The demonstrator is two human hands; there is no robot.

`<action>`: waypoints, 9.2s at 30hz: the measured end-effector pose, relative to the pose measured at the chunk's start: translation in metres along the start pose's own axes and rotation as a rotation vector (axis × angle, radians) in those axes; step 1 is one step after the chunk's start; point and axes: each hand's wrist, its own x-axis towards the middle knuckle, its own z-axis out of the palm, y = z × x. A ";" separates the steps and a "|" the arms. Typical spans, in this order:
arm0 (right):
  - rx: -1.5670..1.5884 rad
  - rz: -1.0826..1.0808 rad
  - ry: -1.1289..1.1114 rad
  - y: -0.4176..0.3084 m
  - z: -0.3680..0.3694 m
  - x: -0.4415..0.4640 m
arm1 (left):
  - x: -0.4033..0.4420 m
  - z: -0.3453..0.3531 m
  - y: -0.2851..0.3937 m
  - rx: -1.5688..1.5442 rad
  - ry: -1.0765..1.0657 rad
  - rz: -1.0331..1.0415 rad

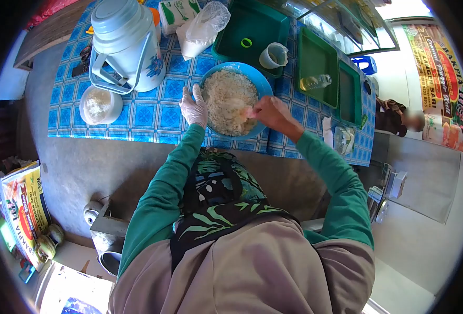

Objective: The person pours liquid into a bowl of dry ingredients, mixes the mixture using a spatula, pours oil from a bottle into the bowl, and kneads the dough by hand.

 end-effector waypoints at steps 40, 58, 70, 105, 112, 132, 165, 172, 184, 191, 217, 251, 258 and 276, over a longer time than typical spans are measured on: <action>-0.364 -0.161 0.169 0.006 -0.001 0.004 | 0.007 0.002 -0.009 0.068 0.011 0.035; -0.142 -0.321 0.147 0.029 -0.006 0.005 | 0.007 0.001 -0.019 0.043 0.047 0.113; 0.042 0.067 0.034 0.036 0.099 0.000 | 0.046 0.008 0.003 -0.089 -0.376 0.246; -0.228 0.301 0.414 -0.026 0.028 -0.016 | 0.048 0.010 -0.010 -0.067 -0.318 0.245; -0.084 0.055 0.423 -0.004 0.058 0.018 | 0.051 0.008 -0.010 -0.062 -0.326 0.236; 0.206 -0.029 0.629 0.057 0.038 0.059 | 0.040 0.000 0.014 -0.051 -0.348 0.115; -0.067 -0.372 0.264 0.033 0.043 0.064 | 0.036 0.006 0.000 -0.014 -0.179 0.286; -0.548 -0.256 0.214 -0.015 -0.066 0.036 | 0.045 0.011 -0.014 0.011 -0.247 0.240; 0.087 -0.061 0.196 0.035 0.059 0.088 | 0.039 0.011 -0.001 -0.014 -0.252 0.193; -0.189 -0.275 0.019 -0.011 -0.006 0.034 | 0.033 -0.004 0.023 -0.025 -0.346 0.141; 1.699 0.876 -0.179 0.031 0.057 0.026 | 0.041 0.011 -0.009 -0.055 -0.290 0.151; -0.833 -0.761 0.228 0.039 -0.042 0.094 | 0.032 0.003 0.021 0.038 -0.215 0.152; -0.565 -0.402 0.063 0.075 -0.004 0.036 | 0.035 0.008 0.009 0.021 -0.168 0.158; 1.029 0.529 0.202 -0.002 0.036 0.014 | 0.037 0.003 0.008 0.014 -0.312 0.197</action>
